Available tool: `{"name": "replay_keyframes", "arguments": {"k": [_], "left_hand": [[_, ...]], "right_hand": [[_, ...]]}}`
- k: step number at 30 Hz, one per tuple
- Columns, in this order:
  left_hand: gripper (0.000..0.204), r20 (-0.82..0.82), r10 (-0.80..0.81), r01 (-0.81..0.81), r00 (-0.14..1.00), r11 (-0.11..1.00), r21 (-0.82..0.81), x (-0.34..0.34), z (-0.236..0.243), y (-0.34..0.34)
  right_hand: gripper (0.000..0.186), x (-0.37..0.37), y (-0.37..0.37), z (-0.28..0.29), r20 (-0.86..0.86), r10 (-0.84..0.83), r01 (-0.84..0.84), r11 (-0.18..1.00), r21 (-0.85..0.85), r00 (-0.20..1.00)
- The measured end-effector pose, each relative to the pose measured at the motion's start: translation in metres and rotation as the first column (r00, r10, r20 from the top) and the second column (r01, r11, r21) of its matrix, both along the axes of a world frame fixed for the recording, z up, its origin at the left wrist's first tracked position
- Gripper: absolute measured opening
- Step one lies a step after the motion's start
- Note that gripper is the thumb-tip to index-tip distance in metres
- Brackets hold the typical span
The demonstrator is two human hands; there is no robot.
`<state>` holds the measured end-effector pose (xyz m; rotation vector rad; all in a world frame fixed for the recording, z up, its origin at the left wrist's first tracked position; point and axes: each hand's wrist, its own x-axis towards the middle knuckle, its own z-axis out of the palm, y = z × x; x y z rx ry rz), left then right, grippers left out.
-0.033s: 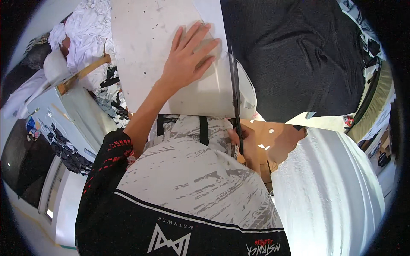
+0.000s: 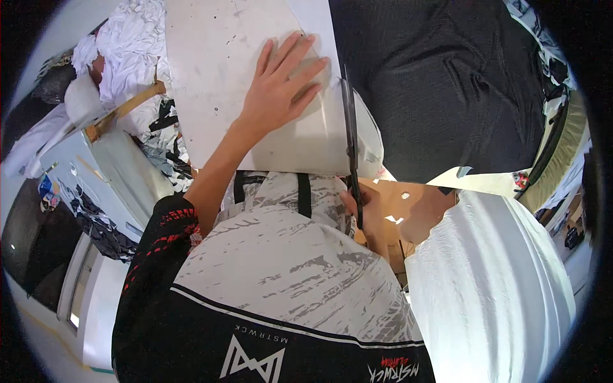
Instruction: Cutting pieces of black fabric according to a paper template using scissors on a workbench.
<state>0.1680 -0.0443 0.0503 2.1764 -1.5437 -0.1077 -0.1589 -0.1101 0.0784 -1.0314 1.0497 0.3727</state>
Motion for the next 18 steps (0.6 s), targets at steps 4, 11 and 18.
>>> {"name": "replay_keyframes", "arguments": {"k": [4, 11, 18], "left_hand": [[0.046, 0.003, 0.000, 0.000, 1.000, 1.000, -0.005, -0.002, -0.002, -0.002], [0.046, -0.012, -0.002, 0.001, 1.000, 1.000, -0.020, -0.003, 0.000, -0.004], [0.046, -0.015, 0.005, -0.005, 1.000, 1.000, -0.015, -0.006, 0.000, -0.004]], "right_hand": [[0.032, 0.022, 0.002, 0.000, -0.028, -0.070, 0.071, 0.997, 0.033, 0.997], [0.037, 0.023, 0.002, -0.002, -0.032, -0.078, 0.078, 0.997, 0.001, 0.996], [0.039, 0.024, -0.001, 0.003, -0.005, -0.123, 0.123, 0.992, 0.026, 0.992]]}}
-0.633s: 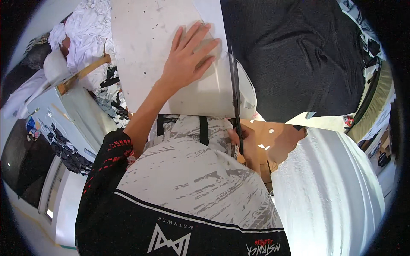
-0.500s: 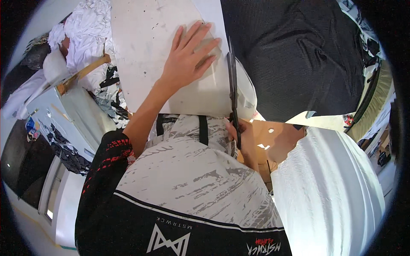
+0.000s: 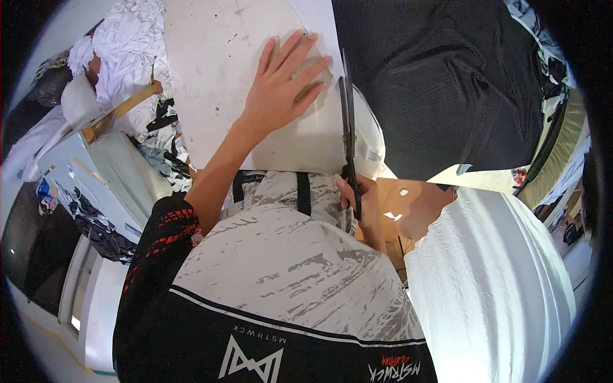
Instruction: Cutting pieces of black fabric according to a paper template using scissors on a workbench.
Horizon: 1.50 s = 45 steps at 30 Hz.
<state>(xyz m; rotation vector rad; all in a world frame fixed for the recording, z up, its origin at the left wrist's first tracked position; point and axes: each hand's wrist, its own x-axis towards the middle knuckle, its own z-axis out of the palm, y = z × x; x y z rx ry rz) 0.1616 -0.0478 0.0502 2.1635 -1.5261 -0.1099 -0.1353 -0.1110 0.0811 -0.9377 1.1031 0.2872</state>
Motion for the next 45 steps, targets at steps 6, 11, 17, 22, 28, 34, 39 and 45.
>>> {"name": "replay_keyframes", "arguments": {"k": [6, 11, 17, 22, 28, 34, 39, 45], "left_hand": [[0.046, 0.002, -0.003, 0.003, 1.000, 1.000, 0.013, -0.004, 0.000, -0.001], [0.045, 0.013, -0.003, 0.003, 1.000, 1.000, 0.031, -0.006, 0.003, -0.001], [0.045, -0.004, -0.003, 0.003, 1.000, 0.999, 0.035, -0.011, 0.004, -0.004], [0.046, -0.021, -0.007, 0.007, 1.000, 0.999, 0.038, -0.012, 0.008, -0.004], [0.051, -0.064, -0.001, 0.004, 0.998, 0.998, 0.059, -0.018, 0.013, -0.009], [0.049, -0.076, 0.000, 0.006, 0.997, 0.997, 0.076, -0.020, 0.012, -0.010], [0.050, -0.091, -0.005, 0.011, 0.996, 0.997, 0.071, -0.017, 0.016, -0.014], [0.051, -0.119, -0.010, 0.020, 0.993, 0.997, 0.076, -0.015, 0.017, -0.016]], "right_hand": [[0.031, 0.004, -0.005, 0.008, -0.106, 0.123, -0.124, 0.992, -0.001, 0.987], [0.027, 0.004, -0.010, 0.006, 0.026, 0.041, -0.041, 0.999, 0.003, 0.999], [0.028, 0.018, -0.017, -0.002, 0.034, 0.050, -0.050, 0.999, -0.003, 0.998], [0.032, 0.027, -0.018, 0.004, -0.058, 0.083, -0.083, 0.997, -0.003, 0.995], [0.040, 0.029, -0.020, 0.000, 0.018, -0.026, 0.027, 0.999, -0.033, 0.999], [0.044, 0.057, -0.031, 0.012, -0.035, -0.004, 0.002, 0.999, -0.045, 0.999], [0.045, 0.057, -0.037, 0.013, -0.100, 0.004, -0.009, 0.998, -0.054, 0.995], [0.047, 0.070, -0.045, 0.005, 0.000, -0.062, 0.062, 0.995, -0.084, 0.998]]}}
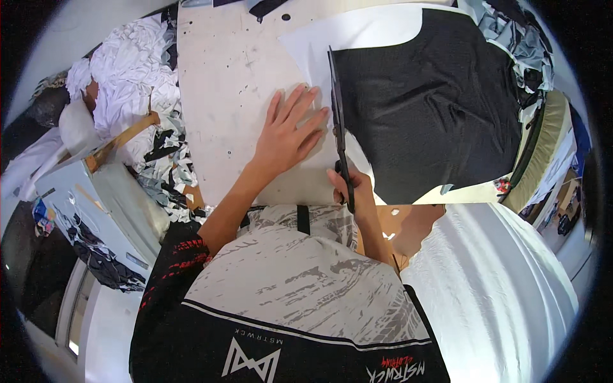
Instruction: Cutting pieces of black fabric according to a paper template using scissors on a workbench.
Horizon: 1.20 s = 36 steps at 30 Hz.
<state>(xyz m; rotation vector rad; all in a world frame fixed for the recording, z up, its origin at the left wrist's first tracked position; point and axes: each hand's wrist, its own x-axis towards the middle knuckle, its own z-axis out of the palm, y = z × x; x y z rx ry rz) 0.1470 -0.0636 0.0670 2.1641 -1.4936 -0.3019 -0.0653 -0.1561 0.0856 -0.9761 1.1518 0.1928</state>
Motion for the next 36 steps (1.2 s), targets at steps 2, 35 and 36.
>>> {"name": "replay_keyframes", "arguments": {"k": [2, 35, 36], "left_hand": [[0.051, 0.002, -0.001, 0.001, 1.000, 1.000, -0.013, -0.001, 0.001, -0.001], [0.088, 0.336, 0.214, -0.248, 0.917, 0.967, 0.060, 0.005, -0.028, -0.013], [0.088, 0.338, 0.206, -0.240, 0.918, 0.969, 0.062, -0.014, -0.023, -0.003]], "right_hand": [[0.049, 0.005, -0.005, -0.003, -0.050, 0.061, -0.061, 0.998, 0.005, 0.997], [0.056, -0.080, -0.018, 0.047, 0.203, -0.346, 0.393, 0.876, -0.279, 0.916], [0.056, -0.094, -0.017, 0.043, 0.217, -0.360, 0.411, 0.870, -0.273, 0.907]]}}
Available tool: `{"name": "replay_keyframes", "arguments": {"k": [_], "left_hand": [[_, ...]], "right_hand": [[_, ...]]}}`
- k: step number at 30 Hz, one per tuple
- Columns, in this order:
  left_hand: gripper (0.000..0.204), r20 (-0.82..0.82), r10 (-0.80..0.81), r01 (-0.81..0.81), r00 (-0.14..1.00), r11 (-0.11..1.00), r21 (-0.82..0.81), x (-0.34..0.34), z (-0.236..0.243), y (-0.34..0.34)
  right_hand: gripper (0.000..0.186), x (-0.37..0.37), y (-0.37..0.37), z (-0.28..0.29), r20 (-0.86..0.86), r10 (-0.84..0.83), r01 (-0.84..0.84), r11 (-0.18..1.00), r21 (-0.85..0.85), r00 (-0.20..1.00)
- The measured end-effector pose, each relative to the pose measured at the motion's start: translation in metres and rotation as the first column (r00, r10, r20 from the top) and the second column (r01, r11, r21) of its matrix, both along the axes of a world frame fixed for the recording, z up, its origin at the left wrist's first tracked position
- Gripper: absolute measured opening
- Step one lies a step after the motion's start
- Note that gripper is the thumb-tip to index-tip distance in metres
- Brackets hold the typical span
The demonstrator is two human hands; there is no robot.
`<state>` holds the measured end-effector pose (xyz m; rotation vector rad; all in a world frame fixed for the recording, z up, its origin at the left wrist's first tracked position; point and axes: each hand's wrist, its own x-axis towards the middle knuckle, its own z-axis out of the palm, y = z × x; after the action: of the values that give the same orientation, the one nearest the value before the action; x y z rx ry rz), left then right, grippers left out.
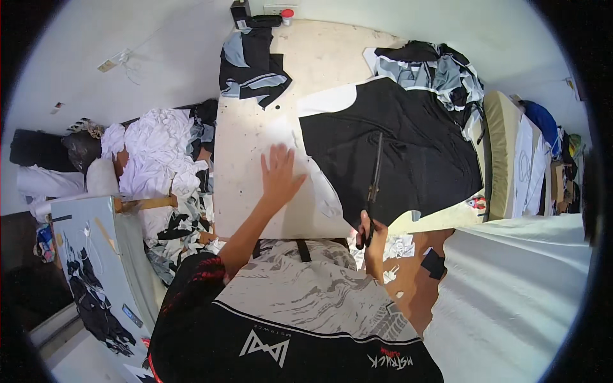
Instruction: Cutting pieces of black fabric according to a paper template using scissors on a workbench.
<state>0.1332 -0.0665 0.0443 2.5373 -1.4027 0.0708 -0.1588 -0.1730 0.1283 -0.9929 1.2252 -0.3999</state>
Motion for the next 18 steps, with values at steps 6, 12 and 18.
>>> {"name": "replay_keyframes", "arguments": {"k": [6, 12, 18], "left_hand": [[0.059, -0.344, -0.427, 0.489, 0.836, 0.864, 0.117, -0.125, 0.020, 0.020], [0.039, -0.374, -0.559, 0.425, 0.740, 0.820, -0.384, -0.147, 0.009, -0.086], [0.071, -0.025, -0.339, 0.334, 0.940, 0.935, -0.114, -0.095, -0.015, -0.093]], "right_hand": [[0.048, -0.049, -0.009, -0.009, 0.033, -0.102, 0.105, 0.991, -0.082, 0.994], [0.053, -0.105, -0.027, 0.006, 0.066, -0.236, 0.241, 0.966, -0.092, 0.970], [0.054, -0.173, -0.010, -0.007, -0.037, -0.310, 0.307, 0.949, -0.075, 0.950]]}}
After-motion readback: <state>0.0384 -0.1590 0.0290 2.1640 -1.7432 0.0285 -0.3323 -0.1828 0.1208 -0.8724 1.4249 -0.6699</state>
